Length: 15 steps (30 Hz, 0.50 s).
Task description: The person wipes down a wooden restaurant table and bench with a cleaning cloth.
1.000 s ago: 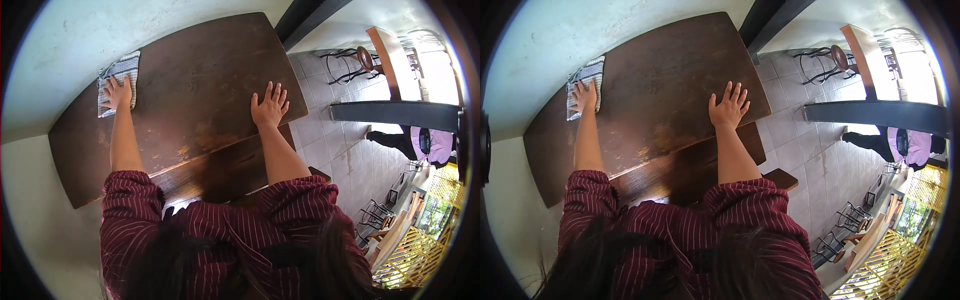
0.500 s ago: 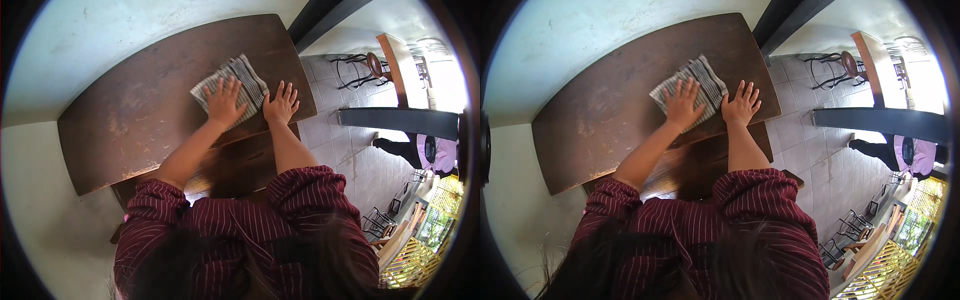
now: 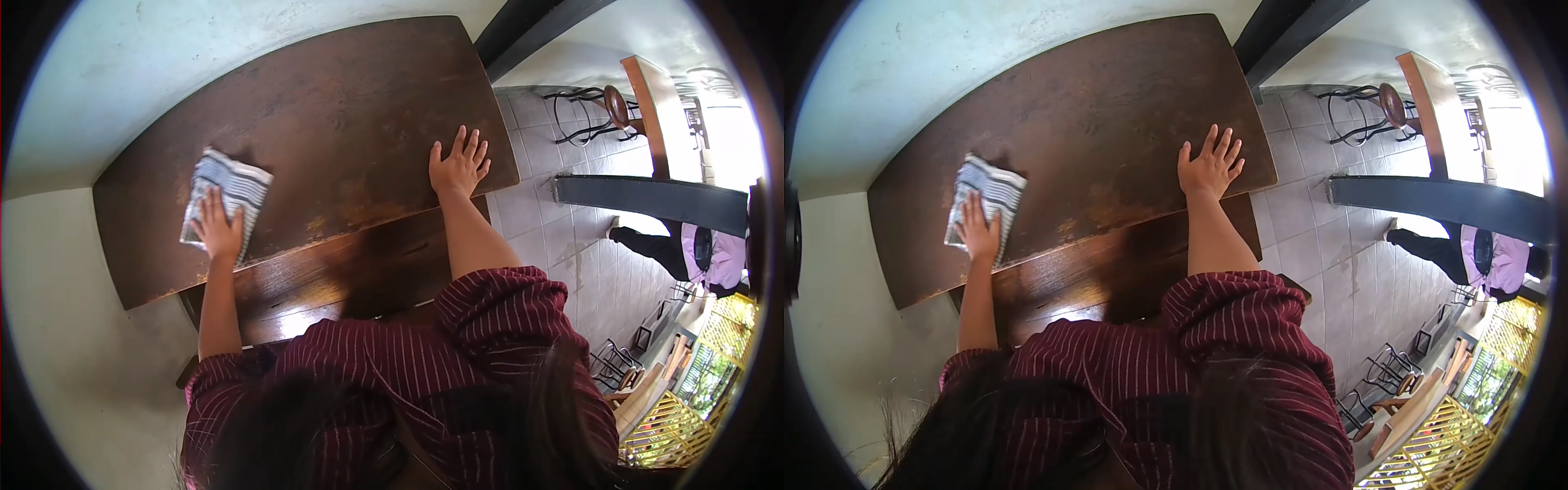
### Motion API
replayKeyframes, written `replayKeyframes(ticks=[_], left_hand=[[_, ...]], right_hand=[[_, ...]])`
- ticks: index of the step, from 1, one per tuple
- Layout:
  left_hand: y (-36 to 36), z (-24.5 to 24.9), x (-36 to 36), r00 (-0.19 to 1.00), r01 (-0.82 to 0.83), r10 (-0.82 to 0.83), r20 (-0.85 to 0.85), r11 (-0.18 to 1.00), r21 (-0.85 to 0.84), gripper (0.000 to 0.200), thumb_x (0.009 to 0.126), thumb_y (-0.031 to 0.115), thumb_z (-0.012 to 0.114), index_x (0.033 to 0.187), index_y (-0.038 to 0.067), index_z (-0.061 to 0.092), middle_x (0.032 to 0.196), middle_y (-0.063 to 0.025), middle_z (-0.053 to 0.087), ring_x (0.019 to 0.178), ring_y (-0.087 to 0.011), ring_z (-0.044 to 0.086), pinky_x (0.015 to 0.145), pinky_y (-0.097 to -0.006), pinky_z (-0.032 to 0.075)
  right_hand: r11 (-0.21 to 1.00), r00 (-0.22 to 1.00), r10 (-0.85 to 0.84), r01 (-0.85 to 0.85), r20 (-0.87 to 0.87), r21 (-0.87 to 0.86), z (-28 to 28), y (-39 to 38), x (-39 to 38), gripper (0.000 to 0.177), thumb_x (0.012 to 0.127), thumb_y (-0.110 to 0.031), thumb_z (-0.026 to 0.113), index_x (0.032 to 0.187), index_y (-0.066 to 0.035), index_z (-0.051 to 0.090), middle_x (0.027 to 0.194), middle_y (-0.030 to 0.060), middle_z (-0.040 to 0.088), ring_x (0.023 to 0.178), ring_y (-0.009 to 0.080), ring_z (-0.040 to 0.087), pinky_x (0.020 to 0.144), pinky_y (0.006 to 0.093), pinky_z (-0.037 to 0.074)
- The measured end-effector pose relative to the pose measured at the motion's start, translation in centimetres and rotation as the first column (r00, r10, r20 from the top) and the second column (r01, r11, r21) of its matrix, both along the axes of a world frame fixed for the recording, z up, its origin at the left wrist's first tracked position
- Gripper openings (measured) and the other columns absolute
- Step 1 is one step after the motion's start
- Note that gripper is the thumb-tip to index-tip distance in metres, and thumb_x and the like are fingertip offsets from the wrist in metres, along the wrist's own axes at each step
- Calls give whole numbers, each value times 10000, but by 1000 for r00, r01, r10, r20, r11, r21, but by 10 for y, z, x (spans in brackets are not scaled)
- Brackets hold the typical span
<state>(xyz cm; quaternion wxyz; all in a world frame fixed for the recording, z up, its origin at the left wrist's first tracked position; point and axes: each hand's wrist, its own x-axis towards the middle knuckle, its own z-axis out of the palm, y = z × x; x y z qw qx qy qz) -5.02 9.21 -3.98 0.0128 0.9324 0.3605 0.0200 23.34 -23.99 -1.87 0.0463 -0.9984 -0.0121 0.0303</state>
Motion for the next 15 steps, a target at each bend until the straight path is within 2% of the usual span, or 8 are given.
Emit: replayKeyframes(ticks=[2, 4, 6, 8, 10, 12, 15], left_hand=[[19, -5, -10, 986, -164, 164, -14, 986, 4, 686, 829, 487, 465, 1408, 218, 214, 1477, -4, 163, 1351, -289, 152, 1024, -607, 77], [15, -13, -4, 985, -168, 170, -33, 985, 48, 684, 835, 490, 456, 1406, 199, 217, 1477, -24, 159, 1353, -297, 138, 1015, -614, 93], [-12, -1, 20, 995, -89, 91, -47, 995, 48, 682, 847, 498, 442, 1411, 202, 197, 1480, -24, 148, 1356, -296, 127, 1022, -603, 75], [-41, 9, 50, 996, 61, -63, -68, 998, -32, 719, 823, 526, 457, 1409, 194, 205, 1480, -36, 146, 1356, -296, 128, 1024, -600, 55], [-77, 17, 82, 962, 269, -270, -23, 962, -42, 757, 796, 565, 460, 1405, 190, 213, 1477, -45, 153, 1355, -296, 130, 1027, -596, 33], [-109, 15, 111, 893, 449, -450, 3, 892, -45, 771, 778, 593, 451, 1398, 188, 235, 1473, -42, 167, 1351, -298, 141, 1028, -598, 37], [-152, 15, 150, 776, 631, -625, 88, 769, -102, 748, 776, 590, 448, 1384, 192, 271, 1466, -32, 184, 1347, -282, 154, 1029, -603, 51]], right_hand=[[1000, 1000, 0, 0, 7, -12, -1, 0, 1, 629, 868, -471, 353, 1406, -184, 202, 1466, 60, 149, 1353, 261, 120, 1078, 462, 108], [1000, 1000, 1, -1, 10, -13, -1, -1, 2, 628, 869, -472, 352, 1406, -184, 202, 1466, 59, 149, 1353, 262, 120, 1078, 462, 108], [1000, 1000, 1, 0, 6, -14, -2, -1, 1, 627, 869, -473, 351, 1406, -185, 202, 1467, 58, 149, 1353, 262, 120, 1078, 461, 107], [1000, 1000, 4, -4, 16, -13, -2, -1, 1, 627, 870, -473, 350, 1407, -188, 199, 1467, 56, 149, 1353, 264, 117, 1078, 462, 104], [1000, 1000, 1, -1, 12, -10, -2, -1, 1, 627, 870, -473, 351, 1407, -189, 198, 1467, 56, 148, 1353, 266, 116, 1078, 463, 103], [1000, 1000, -1, 1, 12, -13, -2, 0, 1, 627, 870, -474, 352, 1407, -190, 198, 1467, 56, 146, 1353, 268, 114, 1078, 463, 103], [1000, 1000, -2, 2, 6, -25, -5, -1, 1, 630, 871, -476, 351, 1409, -190, 191, 1468, 56, 141, 1353, 269, 112, 1077, 464, 107]])
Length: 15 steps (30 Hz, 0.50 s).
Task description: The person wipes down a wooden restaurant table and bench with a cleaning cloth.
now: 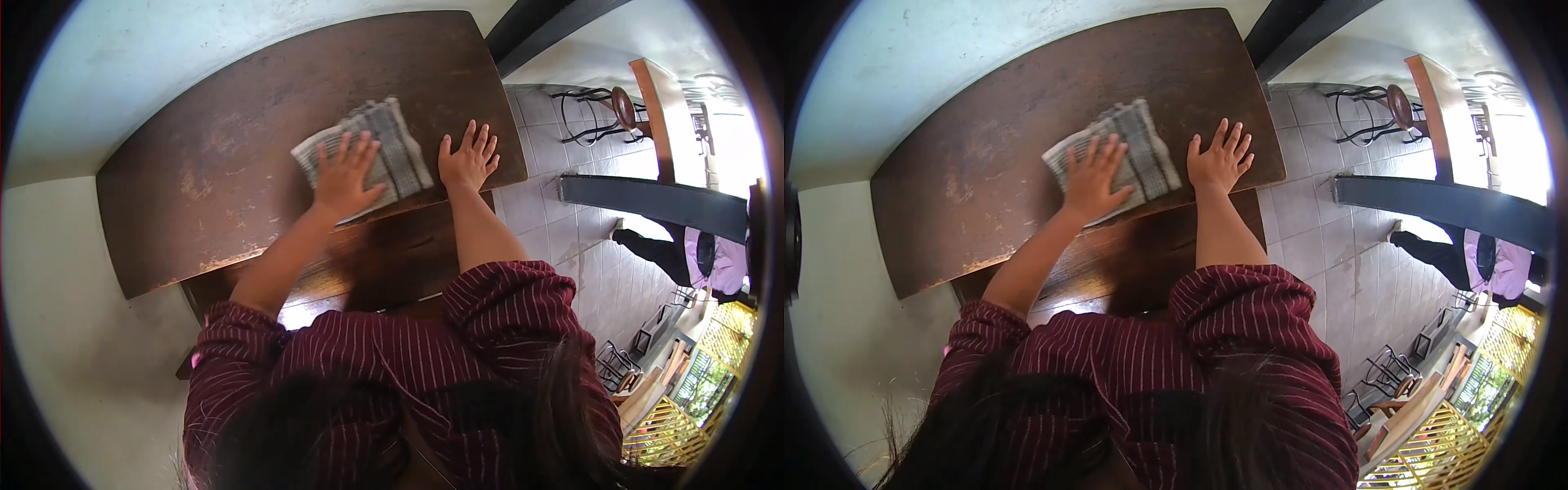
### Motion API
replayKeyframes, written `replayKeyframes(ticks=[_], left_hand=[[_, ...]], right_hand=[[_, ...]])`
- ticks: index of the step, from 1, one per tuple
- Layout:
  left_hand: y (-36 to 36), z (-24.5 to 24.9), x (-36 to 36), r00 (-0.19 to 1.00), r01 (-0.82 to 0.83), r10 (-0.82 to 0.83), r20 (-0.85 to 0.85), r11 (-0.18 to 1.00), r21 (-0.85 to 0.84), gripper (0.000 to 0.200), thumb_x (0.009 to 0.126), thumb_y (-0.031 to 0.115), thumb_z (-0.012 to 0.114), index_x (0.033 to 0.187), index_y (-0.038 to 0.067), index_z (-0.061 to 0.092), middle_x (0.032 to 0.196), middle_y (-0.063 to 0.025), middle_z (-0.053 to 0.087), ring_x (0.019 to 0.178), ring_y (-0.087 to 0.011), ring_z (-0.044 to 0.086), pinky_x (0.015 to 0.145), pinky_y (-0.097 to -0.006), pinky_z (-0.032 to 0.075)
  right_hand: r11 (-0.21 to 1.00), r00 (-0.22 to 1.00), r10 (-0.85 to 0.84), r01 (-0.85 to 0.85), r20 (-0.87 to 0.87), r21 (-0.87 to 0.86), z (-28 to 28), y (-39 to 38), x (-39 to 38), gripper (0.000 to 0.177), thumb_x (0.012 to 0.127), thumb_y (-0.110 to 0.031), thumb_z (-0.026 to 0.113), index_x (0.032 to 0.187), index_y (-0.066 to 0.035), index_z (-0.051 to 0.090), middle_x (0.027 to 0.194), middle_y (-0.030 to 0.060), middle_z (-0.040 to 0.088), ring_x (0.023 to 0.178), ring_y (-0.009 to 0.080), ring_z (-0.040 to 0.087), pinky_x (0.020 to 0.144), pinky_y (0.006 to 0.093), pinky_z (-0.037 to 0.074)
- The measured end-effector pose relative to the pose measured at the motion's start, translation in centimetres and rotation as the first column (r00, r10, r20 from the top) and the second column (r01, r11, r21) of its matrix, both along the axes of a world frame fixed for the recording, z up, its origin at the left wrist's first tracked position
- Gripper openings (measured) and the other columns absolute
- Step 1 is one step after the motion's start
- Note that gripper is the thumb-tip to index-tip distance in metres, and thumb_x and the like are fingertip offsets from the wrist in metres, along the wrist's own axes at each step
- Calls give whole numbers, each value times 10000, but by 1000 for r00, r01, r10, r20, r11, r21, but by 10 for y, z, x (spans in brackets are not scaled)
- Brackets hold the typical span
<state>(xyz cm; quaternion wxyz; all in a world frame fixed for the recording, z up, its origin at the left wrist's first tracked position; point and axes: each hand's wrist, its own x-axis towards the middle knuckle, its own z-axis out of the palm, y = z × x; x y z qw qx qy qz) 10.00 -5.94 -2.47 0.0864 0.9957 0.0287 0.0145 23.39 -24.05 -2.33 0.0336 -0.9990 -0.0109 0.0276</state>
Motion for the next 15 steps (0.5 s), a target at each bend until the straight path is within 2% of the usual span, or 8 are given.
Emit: replayKeyframes(ticks=[1, 2, 4, 10, 15], left_hand=[[-11, -3, 10, 998, 66, -66, 24, 998, -18, 746, 773, 592, 451, 1380, 193, 281, 1464, -26, 189, 1344, -276, 162, 1029, -606, 58], [-20, -2, 18, 998, 63, -62, 24, 998, -21, 746, 773, 592, 451, 1380, 193, 281, 1464, -26, 189, 1344, -276, 162, 1029, -606, 58], [-31, 0, 31, 978, 203, -201, 54, 978, -41, 738, 776, 592, 450, 1377, 197, 284, 1460, -12, 197, 1341, -265, 169, 1033, -605, 62], [-24, -6, 26, 955, 292, -287, 73, 953, -75, 708, 785, 586, 449, 1368, 211, 306, 1453, 0, 215, 1342, -239, 176, 1049, -580, 56], [17, 3, -5, 942, 334, -331, 49, 940, -69, 711, 783, 588, 452, 1370, 214, 309, 1446, 8, 240, 1348, -226, 172, 1066, -542, 49]], right_hand=[[1000, 1000, 5, -5, 13, 17, -1, -1, 0, 632, 866, -474, 363, 1406, -189, 201, 1468, 56, 144, 1353, 271, 114, 1074, 469, 111], [999, 1000, 10, -11, 26, 34, -2, -2, 0, 634, 860, -472, 375, 1403, -189, 211, 1467, 56, 146, 1352, 274, 116, 1071, 474, 114], [1000, 999, 16, -16, 28, 16, -6, -3, 2, 636, 860, -476, 379, 1404, -195, 207, 1468, 53, 145, 1352, 273, 117, 1070, 474, 116], [1000, 1000, 5, -4, 25, -11, -6, -2, 2, 639, 863, -501, 370, 1404, -206, 200, 1464, 45, 156, 1350, 271, 125, 1070, 478, 119], [1000, 1000, 2, -2, 20, 16, 1, -3, 1, 634, 862, -481, 377, 1403, -196, 207, 1465, 56, 159, 1349, 275, 128, 1071, 477, 118]])
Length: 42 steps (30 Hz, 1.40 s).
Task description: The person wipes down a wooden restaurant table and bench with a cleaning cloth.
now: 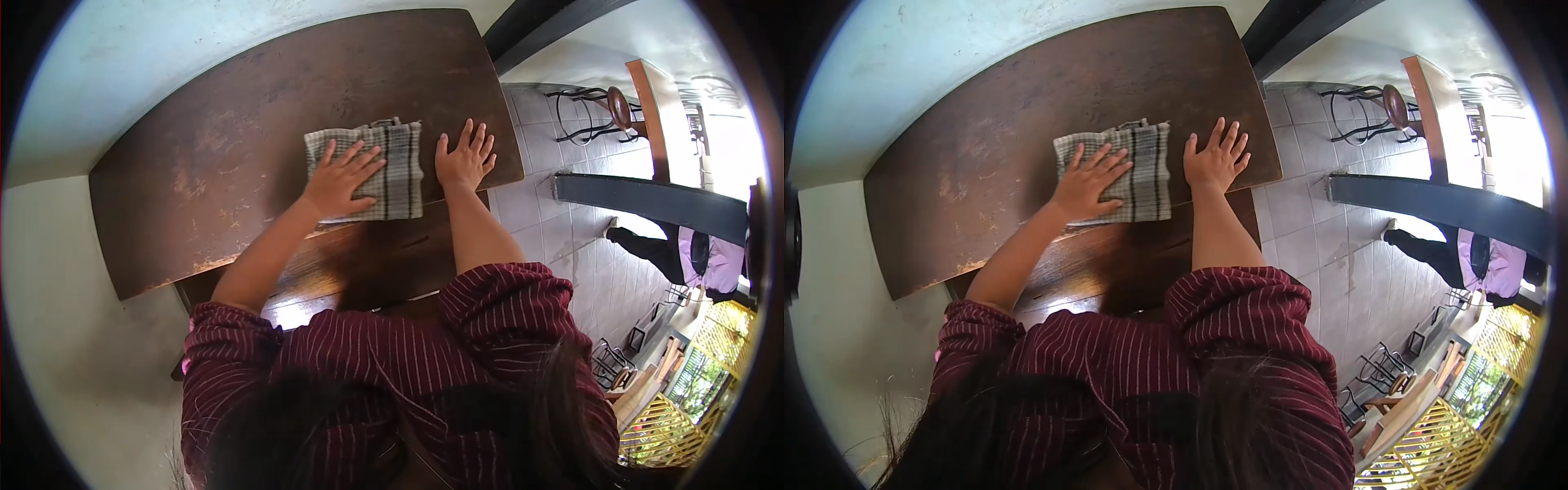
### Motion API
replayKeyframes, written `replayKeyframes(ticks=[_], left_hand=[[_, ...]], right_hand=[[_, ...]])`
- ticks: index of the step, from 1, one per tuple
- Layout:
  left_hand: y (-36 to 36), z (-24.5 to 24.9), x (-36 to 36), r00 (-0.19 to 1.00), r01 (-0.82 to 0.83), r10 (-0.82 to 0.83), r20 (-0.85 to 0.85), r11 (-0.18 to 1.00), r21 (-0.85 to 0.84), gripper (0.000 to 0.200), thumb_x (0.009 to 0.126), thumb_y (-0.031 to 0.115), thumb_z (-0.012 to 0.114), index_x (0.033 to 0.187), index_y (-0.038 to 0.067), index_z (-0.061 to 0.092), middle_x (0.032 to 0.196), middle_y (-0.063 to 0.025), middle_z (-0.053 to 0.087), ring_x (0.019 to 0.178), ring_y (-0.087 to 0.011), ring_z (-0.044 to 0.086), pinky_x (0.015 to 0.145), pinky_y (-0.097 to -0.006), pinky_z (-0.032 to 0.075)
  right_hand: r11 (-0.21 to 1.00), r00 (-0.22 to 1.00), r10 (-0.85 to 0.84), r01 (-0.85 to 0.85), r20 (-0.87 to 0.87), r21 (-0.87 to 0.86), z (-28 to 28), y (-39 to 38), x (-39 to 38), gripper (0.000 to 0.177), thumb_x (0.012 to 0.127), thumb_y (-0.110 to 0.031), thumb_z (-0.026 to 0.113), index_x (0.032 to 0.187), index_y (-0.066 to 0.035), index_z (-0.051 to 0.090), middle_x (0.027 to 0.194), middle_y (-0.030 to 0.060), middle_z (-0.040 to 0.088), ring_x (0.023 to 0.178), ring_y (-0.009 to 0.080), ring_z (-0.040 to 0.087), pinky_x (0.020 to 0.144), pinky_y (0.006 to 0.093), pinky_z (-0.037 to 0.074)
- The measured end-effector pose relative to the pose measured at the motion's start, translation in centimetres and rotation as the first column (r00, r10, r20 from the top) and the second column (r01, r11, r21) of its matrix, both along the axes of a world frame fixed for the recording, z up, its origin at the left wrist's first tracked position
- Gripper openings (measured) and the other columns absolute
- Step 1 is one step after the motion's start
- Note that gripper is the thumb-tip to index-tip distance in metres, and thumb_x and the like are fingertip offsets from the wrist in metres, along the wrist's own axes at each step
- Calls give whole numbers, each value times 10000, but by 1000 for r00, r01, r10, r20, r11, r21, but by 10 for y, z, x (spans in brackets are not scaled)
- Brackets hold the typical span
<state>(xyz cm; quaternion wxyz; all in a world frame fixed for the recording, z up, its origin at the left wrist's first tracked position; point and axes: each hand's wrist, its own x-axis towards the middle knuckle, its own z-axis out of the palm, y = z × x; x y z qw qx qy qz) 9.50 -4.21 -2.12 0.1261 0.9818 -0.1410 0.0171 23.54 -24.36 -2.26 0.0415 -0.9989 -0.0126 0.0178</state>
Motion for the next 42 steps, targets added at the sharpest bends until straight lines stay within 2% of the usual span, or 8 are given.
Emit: replayKeyframes(ticks=[3, 6, 8, 14, 27, 35, 39, 42], left_hand=[[43, 3, -15, 994, -60, 62, -92, 998, 32, 710, 783, 578, 460, 1372, 213, 306, 1448, 12, 235, 1346, -233, 177, 1065, -541, 55], [85, -5, -25, 937, -341, 347, -31, 933, 115, 708, 783, 574, 463, 1372, 215, 305, 1457, 15, 217, 1348, -239, 171, 1063, -540, 63], [103, -9, -24, 761, -643, 648, 7, 754, 132, 714, 797, 576, 439, 1392, 232, 249, 1467, 26, 186, 1353, -244, 154, 1058, -560, 51], [90, -8, -3, 679, -715, 734, -4, 663, 220, 712, 818, 545, 440, 1405, 215, 208, 1477, 7, 151, 1360, -258, 119, 1057, -552, 58], [-15, -4, 29, 940, -329, 338, -42, 933, 146, 694, 820, 537, 441, 1395, 200, 247, 1474, -3, 157, 1353, -252, 146, 1066, -545, 48], [-64, 1, -28, 991, -36, 42, 125, 998, -49, 457, 789, 314, 577, 1200, 136, 486, 1295, -47, 406, 1292, -231, 273, 1037, -561, 146], [-104, 18, -108, 993, 66, -14, 117, 888, -455, 312, 795, 298, 572, 1058, 130, 560, 1113, -49, 547, 1078, -261, 487, 948, -459, 336], [-140, 64, -180, 893, -387, 96, -440, 666, -638, 194, 810, 273, 551, 866, 96, 609, 821, -64, 605, 823, -269, 562, 725, -372, 433]], right_hand=[[1000, 1000, 7, -7, 8, 7, 3, 2, -2, 634, 859, -474, 380, 1401, -190, 214, 1465, 63, 158, 1349, 275, 130, 1072, 477, 116], [1000, 1000, 1, 0, -31, 12, 5, 3, -1, 629, 866, -470, 350, 1408, -191, 195, 1472, 60, 132, 1356, 273, 101, 1079, 466, 94], [1000, 1000, -7, 7, -31, 9, 5, 4, -1, 625, 867, -469, 346, 1407, -190, 200, 1471, 60, 134, 1356, 274, 102, 1078, 468, 95], [1000, 999, -2, 2, -32, 6, 7, 3, -1, 625, 866, -469, 345, 1406, -189, 201, 1470, 63, 138, 1354, 277, 113, 1075, 473, 111], [999, 1000, 30, -30, 8, 42, -4, 9, -4, 637, 864, -476, 349, 1407, -180, 197, 1470, 80, 139, 1351, 302, 109, 1072, 489, 102], [998, 999, 40, -38, -31, 43, -6, 12, -8, 639, 871, -469, 333, 1411, -164, 180, 1474, 97, 115, 1355, 315, 79, 1074, 494, 82], [996, 998, 56, -54, -21, 71, -5, 15, -9, 644, 867, -457, 343, 1407, -143, 187, 1470, 105, 127, 1351, 326, 83, 1071, 505, 89], [989, 995, 97, -97, 6, 111, -3, 13, -9, 651, 861, -445, 358, 1401, -115, 206, 1464, 121, 143, 1345, 347, 91, 1066, 522, 101]])
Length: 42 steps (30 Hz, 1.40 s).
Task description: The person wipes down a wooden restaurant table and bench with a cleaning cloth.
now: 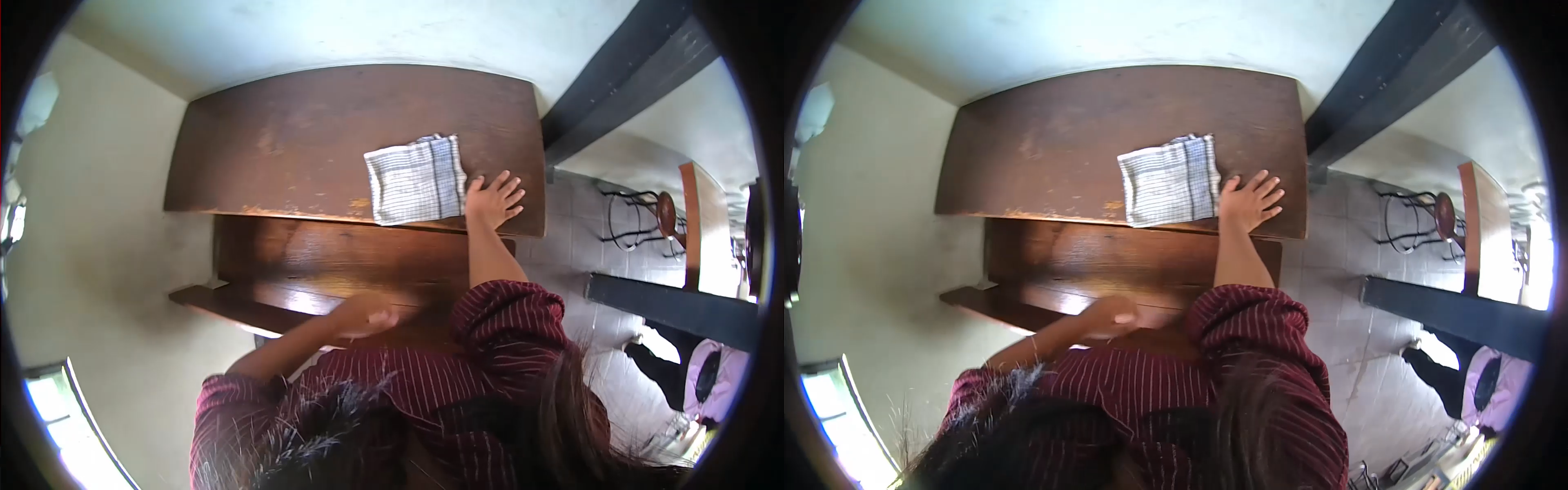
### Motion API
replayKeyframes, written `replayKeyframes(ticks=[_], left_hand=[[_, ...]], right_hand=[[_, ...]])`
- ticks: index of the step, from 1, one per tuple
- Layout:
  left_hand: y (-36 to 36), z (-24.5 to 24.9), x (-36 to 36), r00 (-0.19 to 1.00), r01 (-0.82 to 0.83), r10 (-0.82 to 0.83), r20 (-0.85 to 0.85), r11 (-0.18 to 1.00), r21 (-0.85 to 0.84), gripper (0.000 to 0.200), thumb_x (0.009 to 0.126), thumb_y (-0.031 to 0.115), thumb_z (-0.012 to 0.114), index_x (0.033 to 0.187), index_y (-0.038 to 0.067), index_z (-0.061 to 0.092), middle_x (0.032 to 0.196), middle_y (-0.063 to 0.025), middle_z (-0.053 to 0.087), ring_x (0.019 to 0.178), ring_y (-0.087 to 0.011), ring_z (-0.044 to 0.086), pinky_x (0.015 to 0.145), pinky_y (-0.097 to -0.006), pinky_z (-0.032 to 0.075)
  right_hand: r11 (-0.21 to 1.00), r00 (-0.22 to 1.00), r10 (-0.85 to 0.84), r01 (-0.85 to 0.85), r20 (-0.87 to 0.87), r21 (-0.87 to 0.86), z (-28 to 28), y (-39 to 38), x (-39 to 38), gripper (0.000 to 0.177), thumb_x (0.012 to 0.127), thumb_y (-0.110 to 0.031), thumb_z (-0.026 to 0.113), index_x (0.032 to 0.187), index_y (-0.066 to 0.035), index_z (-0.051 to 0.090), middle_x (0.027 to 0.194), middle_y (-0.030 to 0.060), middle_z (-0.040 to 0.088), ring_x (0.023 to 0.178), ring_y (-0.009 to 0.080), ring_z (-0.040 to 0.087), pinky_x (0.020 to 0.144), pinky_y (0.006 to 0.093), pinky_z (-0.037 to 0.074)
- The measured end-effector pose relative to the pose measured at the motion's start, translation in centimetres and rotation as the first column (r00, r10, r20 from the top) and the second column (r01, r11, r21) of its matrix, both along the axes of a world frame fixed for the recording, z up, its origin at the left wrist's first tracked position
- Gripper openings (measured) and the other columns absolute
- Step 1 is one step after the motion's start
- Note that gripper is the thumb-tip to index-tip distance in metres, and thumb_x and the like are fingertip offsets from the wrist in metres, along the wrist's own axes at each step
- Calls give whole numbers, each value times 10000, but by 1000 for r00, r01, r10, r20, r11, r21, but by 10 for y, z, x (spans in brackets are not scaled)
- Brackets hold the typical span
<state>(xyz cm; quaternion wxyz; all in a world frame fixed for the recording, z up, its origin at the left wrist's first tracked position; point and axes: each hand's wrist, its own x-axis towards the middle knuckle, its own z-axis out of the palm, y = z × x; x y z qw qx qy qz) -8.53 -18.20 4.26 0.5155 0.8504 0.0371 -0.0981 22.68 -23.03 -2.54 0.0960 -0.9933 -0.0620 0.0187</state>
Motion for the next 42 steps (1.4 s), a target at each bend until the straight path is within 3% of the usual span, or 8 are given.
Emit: replayKeyframes(ticks=[1, 3, 9, 14, 22, 26, 28, 42], left_hand=[[-8, 9, -25, 946, -18, -43, -320, 983, -184, 235, 822, 303, 548, 831, 76, 608, 791, -79, 599, 783, -224, 572, 700, -364, 435], [-23, 1, -83, 954, 27, -145, -264, 914, -405, 245, 847, 261, 532, 959, 56, 608, 942, -92, 621, 908, -176, 555, 800, -333, 427], [-52, 12, -194, 957, -162, 75, -281, 940, -301, 245, 850, 255, 530, 968, 53, 603, 942, -92, 620, 905, -177, 555, 800, -332, 429], [-99, 5, -266, 941, -279, 202, -271, 916, -287, 246, 852, 250, 528, 978, 50, 597, 941, -93, 620, 902, -178, 556, 799, -331, 431], [-202, -27, -349, 892, -437, 352, -284, 834, -338, 248, 856, 241, 524, 994, 46, 589, 941, -93, 619, 896, -179, 556, 799, -329, 434], [-241, -43, -378, 866, -490, 399, -301, 795, -358, 249, 858, 237, 522, 1002, 43, 584, 941, -93, 618, 894, -180, 556, 798, -328, 435], [-259, -50, -389, 850, -519, 424, -311, 773, -365, 249, 860, 235, 522, 1006, 42, 582, 941, -93, 618, 892, -180, 556, 798, -327, 436], [-320, -64, -475, 702, -705, 578, -416, 645, -295, 255, 867, 219, 516, 1033, 33, 567, 940, -94, 616, 883, -182, 557, 797, -324, 441]], right_hand=[[1000, 1000, -11, 11, 6, 19, -3, 0, 0, 663, 854, -450, 371, 1400, -109, 211, 1467, 120, 133, 1345, 350, 88, 1065, 523, 100], [998, 1000, -1, 0, 13, 60, -4, 1, 2, 676, 847, -454, 385, 1399, -102, 215, 1470, 120, 122, 1345, 353, 86, 1065, 525, 100], [942, 908, 336, -327, -248, 81, 3, -33, 12, 778, 759, -588, 480, 1401, -220, 240, 1487, 85, 30, 1366, 266, 23, 1036, 598, 19], [576, 738, 668, -426, -101, 697, 12, -89, 8, 361, 850, -293, 528, 1091, -29, 582, 1004, 120, 641, 919, 221, 614, 828, 314, 457], [220, -413, 773, -537, -481, 815, 175, -181, -191, 170, 905, -188, 488, 896, -45, 580, 824, 24, 585, 706, 73, 542, 634, 224, 460], [177, -436, 755, -582, -489, 794, 190, -215, -243, 114, 881, -144, 508, 867, -50, 571, 809, 6, 561, 739, 46, 501, 673, 197, 408], [435, -337, 682, -526, -649, 731, 194, -222, -247, 84, 862, -114, 509, 852, -49, 561, 790, 5, 537, 753, 55, 471, 708, 206, 373], [87, -335, 827, -717, -452, 692, 221, -214, -287, 217, 840, -248, 500, 809, -46, 574, 762, 160, 598, 758, 282, 582, 709, 340, 424]])
